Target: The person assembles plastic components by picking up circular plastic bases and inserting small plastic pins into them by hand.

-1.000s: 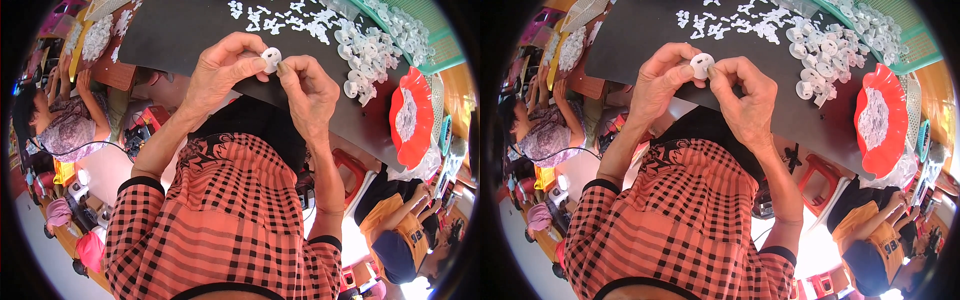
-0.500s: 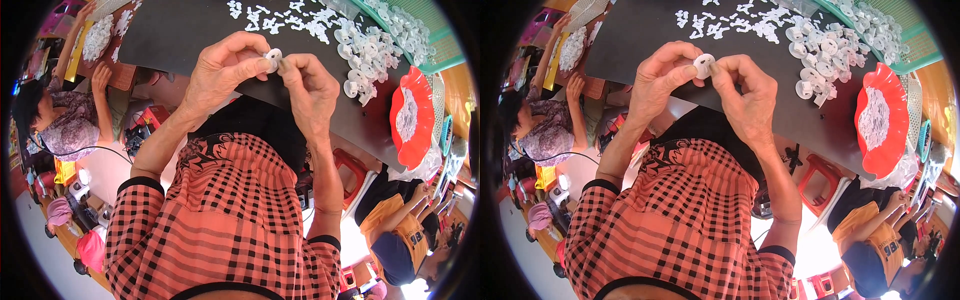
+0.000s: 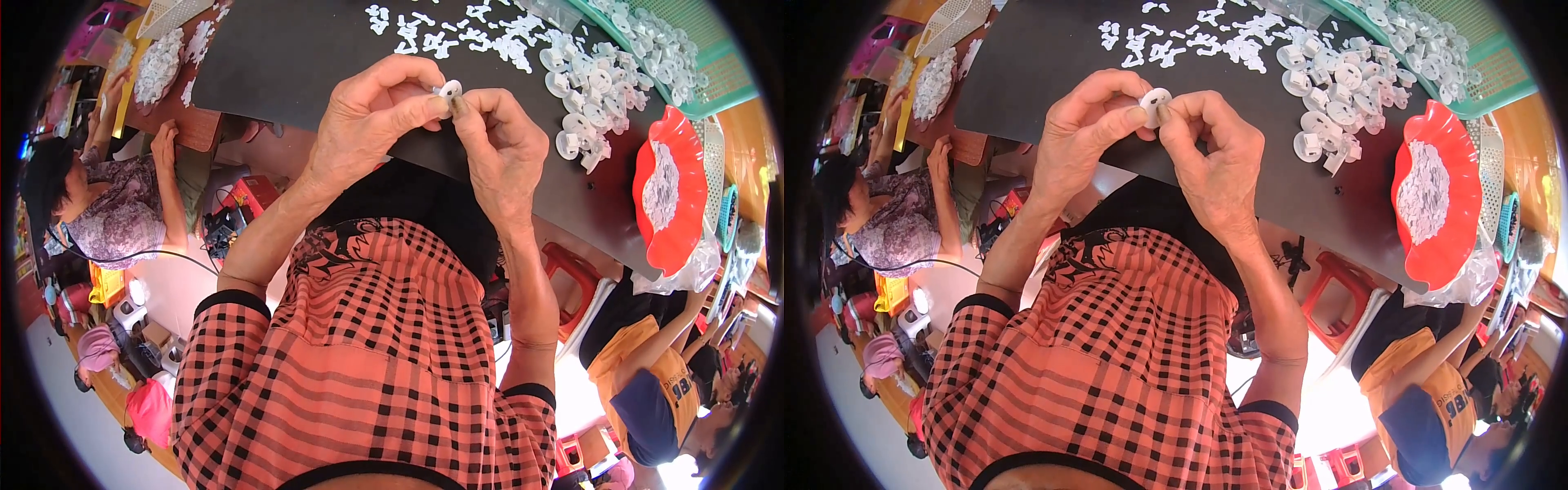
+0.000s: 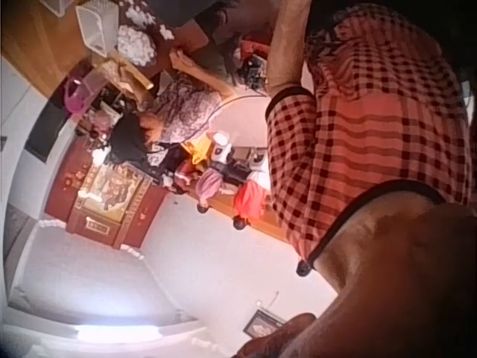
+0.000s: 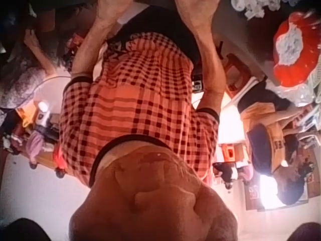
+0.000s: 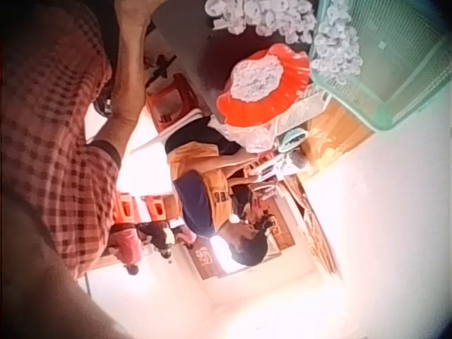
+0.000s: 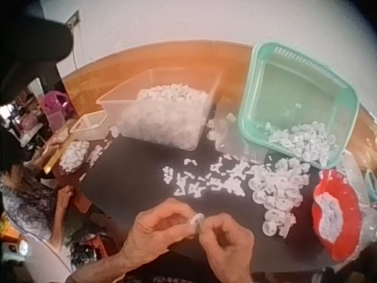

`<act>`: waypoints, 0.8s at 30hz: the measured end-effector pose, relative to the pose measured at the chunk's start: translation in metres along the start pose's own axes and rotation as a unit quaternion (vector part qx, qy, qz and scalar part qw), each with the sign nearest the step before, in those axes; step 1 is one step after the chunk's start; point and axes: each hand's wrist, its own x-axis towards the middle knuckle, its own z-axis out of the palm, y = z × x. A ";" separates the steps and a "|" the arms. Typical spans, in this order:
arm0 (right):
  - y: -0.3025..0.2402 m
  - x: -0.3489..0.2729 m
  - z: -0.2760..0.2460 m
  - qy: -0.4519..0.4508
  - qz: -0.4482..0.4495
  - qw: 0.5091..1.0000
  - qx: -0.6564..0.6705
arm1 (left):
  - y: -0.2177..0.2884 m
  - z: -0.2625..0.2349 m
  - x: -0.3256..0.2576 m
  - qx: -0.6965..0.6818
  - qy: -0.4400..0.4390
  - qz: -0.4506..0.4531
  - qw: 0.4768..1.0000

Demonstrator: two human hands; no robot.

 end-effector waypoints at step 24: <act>0.005 0.000 -0.004 0.020 0.020 0.995 0.091 | 0.016 0.003 0.012 -0.001 -0.064 -0.069 0.996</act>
